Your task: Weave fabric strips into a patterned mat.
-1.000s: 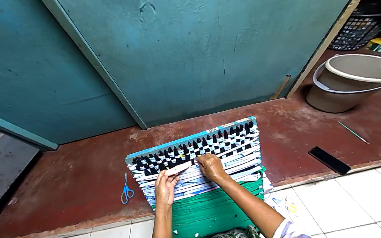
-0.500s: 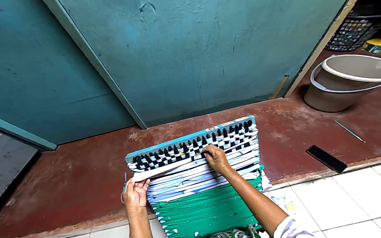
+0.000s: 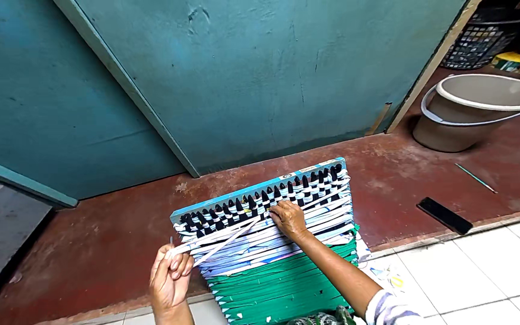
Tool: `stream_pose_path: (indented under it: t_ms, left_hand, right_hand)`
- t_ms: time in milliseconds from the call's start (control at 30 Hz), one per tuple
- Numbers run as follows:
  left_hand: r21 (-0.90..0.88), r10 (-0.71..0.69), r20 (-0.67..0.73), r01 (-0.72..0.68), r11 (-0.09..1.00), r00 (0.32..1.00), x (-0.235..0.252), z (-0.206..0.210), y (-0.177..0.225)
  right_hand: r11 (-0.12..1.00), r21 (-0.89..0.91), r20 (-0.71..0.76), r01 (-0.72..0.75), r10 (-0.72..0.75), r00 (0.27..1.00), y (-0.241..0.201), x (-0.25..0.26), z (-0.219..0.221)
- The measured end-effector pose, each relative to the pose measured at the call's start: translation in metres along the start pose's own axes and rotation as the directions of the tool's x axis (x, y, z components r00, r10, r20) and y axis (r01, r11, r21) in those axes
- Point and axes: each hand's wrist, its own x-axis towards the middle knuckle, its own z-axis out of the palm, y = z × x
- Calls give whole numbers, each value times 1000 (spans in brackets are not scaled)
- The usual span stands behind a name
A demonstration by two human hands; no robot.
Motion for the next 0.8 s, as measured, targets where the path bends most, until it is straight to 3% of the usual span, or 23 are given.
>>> stream_pose_path:
  t_ms: [167, 300, 400, 467, 533, 600, 733, 800]
  left_hand:
    - [148, 69, -94, -54, 987, 993, 1, -7, 9]
    - [415, 61, -284, 65, 907, 957, 7, -20, -6]
    - [754, -16, -270, 221, 618, 963, 6, -37, -10]
    - [871, -148, -207, 251, 422, 967, 6, -49, -6]
    - [916, -221, -182, 247, 315, 958, 5, -56, 0]
    - [909, -195, -179, 237, 342, 964, 3, -61, 9]
    - [720, -38, -207, 179, 671, 978, -4, -52, 17]
    - [624, 6, -243, 151, 767, 970, -3, -46, 12]
  right_hand:
    - [999, -11, -30, 33, -34, 999, 3, -2, 4]
    - [996, 21, -94, 85, -83, 992, 11, -8, 7]
    - [995, 22, -71, 96, -94, 993, 12, -9, 7]
    - [996, 23, -47, 83, -82, 996, 11, -9, 6]
    - [998, 14, -42, 59, -59, 997, 8, -9, 6]
    - [999, 5, -43, 39, -39, 998, 6, -8, 7]
    - [998, -24, -74, 51, -53, 996, 7, -10, 11]
    - [996, -41, -107, 84, -88, 990, 9, -12, 13]
